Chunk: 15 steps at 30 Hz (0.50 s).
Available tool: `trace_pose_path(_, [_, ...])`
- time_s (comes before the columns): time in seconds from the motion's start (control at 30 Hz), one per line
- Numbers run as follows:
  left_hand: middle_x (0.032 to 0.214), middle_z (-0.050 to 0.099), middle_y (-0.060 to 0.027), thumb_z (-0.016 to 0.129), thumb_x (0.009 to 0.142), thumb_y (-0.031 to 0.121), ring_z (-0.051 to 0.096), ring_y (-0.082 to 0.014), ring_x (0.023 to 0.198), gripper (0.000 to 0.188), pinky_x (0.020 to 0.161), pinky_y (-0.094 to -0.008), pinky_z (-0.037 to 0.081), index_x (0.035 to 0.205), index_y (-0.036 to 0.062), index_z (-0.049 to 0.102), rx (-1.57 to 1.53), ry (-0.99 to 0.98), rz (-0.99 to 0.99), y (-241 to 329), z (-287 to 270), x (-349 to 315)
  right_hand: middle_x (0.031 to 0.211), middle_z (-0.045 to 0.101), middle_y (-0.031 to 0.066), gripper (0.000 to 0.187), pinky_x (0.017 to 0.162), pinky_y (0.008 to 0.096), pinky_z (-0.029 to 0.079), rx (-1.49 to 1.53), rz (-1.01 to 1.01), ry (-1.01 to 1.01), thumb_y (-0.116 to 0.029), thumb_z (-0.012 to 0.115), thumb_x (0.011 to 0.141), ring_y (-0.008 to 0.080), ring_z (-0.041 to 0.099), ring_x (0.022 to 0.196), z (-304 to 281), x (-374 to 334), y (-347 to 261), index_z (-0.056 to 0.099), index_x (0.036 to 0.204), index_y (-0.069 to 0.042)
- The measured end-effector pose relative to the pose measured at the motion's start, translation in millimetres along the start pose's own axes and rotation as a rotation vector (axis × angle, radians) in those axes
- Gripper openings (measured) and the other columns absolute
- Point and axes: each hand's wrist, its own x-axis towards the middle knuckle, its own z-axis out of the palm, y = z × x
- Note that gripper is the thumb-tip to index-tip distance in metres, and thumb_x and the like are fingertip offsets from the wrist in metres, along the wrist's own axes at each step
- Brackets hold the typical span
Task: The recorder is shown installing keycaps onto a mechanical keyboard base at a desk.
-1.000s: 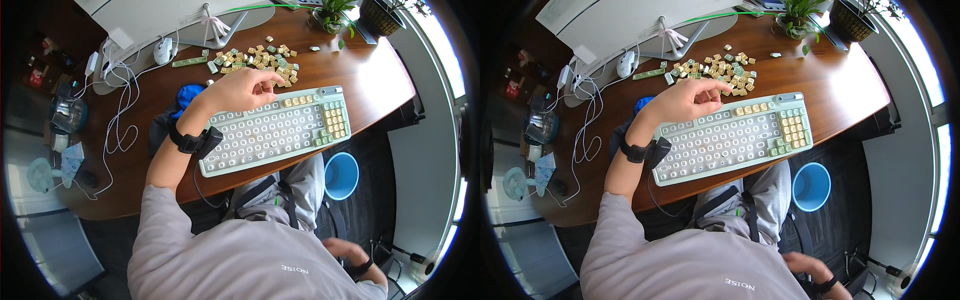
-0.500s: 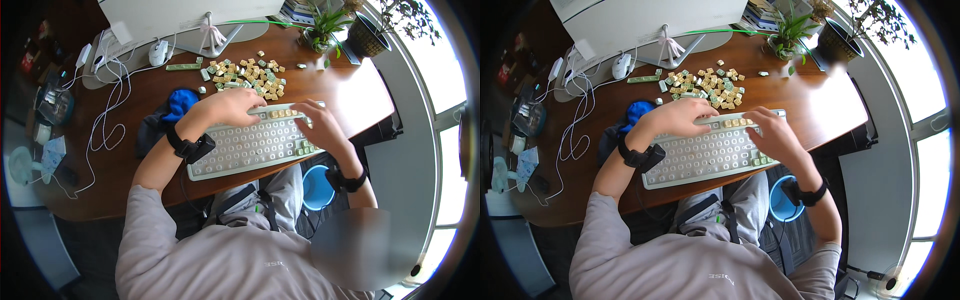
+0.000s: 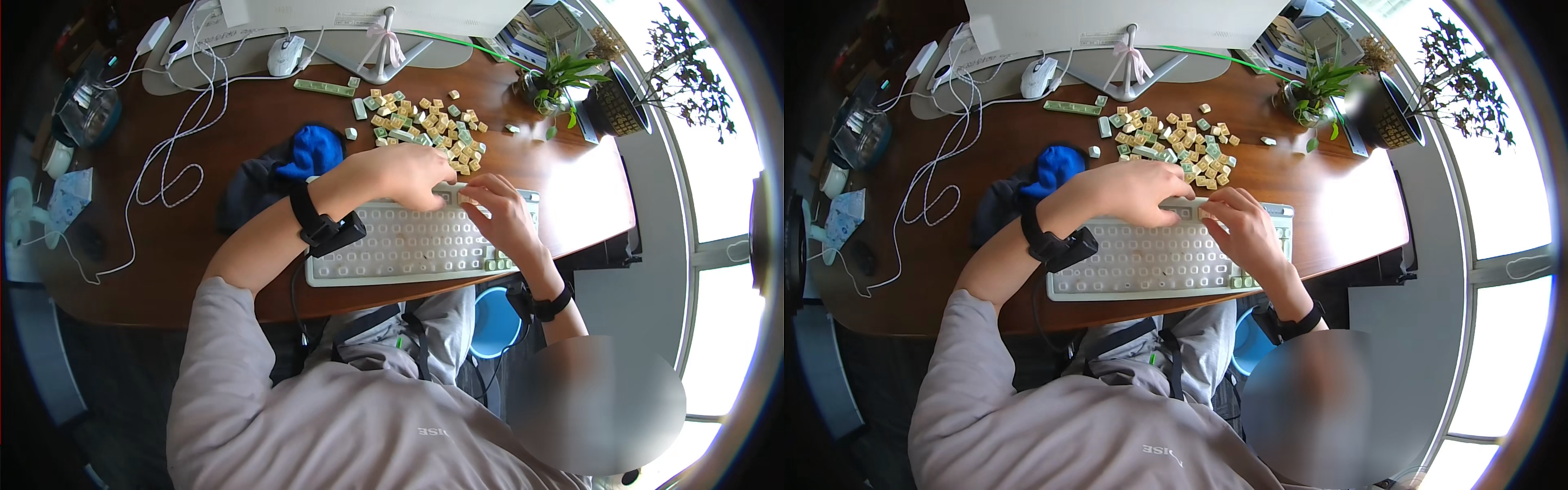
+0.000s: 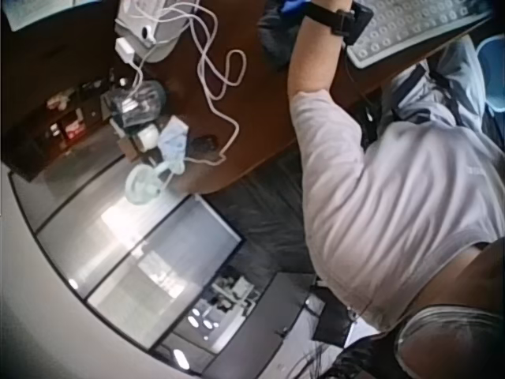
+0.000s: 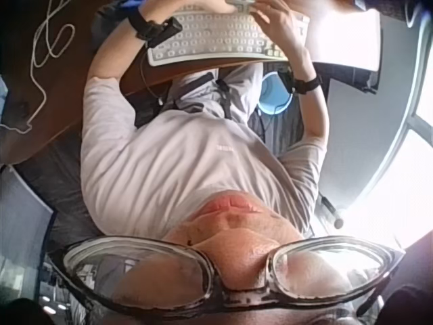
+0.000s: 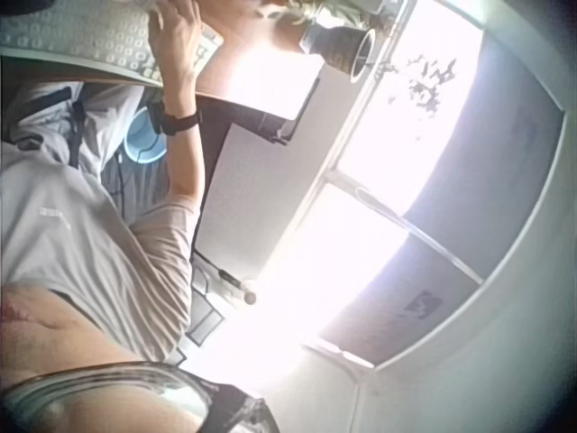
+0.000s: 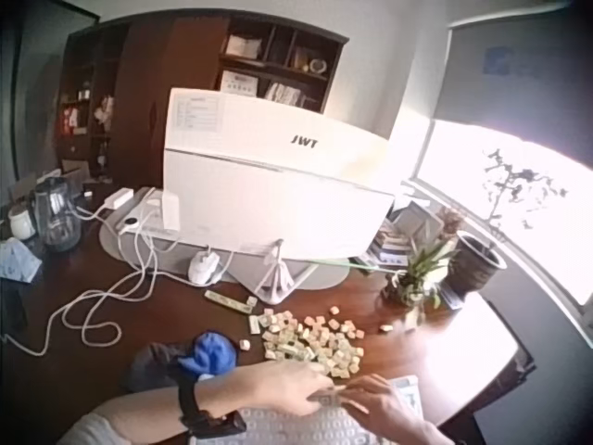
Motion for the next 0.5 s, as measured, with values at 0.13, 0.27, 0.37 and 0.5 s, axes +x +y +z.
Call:
trace_pose_path(0.13, [0.116, 0.065, -0.0152, 0.066, 0.088, 0.029, 0.065, -0.0326, 0.11, 0.045, 0.095, -0.0419, 0.052, 0.127, 0.0066, 0.068, 0.011, -0.018, -0.008, 1.3, -0.4, -0.1, 0.101, 0.065, 0.0109, 0.021, 0.086, 0.0427, 0.053, 0.048, 0.05, 0.005, -0.002, 0.077, 0.079, 0.0325, 0.064, 0.097, 1.5, 2.4, -2.0, 0.071, 0.099, -0.002])
trace_pose_path(0.27, [0.114, 0.064, -0.0152, 0.066, 0.088, 0.029, 0.065, -0.0322, 0.109, 0.045, 0.093, -0.0422, 0.052, 0.127, 0.008, 0.068, 0.01, -0.019, 0.006, 2.7, -0.9, -1.2, 0.1, 0.062, 0.0124, 0.022, 0.087, 0.0426, 0.051, 0.097, 0.125, -0.006, -0.002, 0.077, 0.079, 0.0342, 0.062, 0.099, 3.4, 2.6, -1.0, 0.067, 0.098, -0.001])
trace_pose_path(0.37, [0.113, 0.064, -0.015, 0.066, 0.088, 0.029, 0.065, -0.0319, 0.107, 0.045, 0.092, -0.0423, 0.052, 0.128, 0.0091, 0.068, 0.019, -0.021, 0.007, 5.2, -1.5, -1.0, 0.099, 0.06, 0.013, 0.021, 0.087, 0.0424, 0.05, 0.125, 0.153, -0.01, -0.005, 0.076, 0.08, 0.0345, 0.061, 0.099, 3.3, 1.9, 3.3, 0.063, 0.096, -0.002])
trace_pose_path(0.5, [0.109, 0.063, -0.0139, 0.067, 0.087, 0.03, 0.064, -0.0322, 0.104, 0.046, 0.09, -0.0425, 0.052, 0.129, 0.0097, 0.067, 0.052, -0.015, 0.015, 14.2, -3.8, -2.9, 0.1, 0.06, 0.0134, 0.019, 0.086, 0.0419, 0.05, 0.237, 0.193, -0.034, -0.009, 0.074, 0.082, 0.0344, 0.061, 0.098, 3.3, -0.5, 14.7, 0.063, 0.096, -0.002])
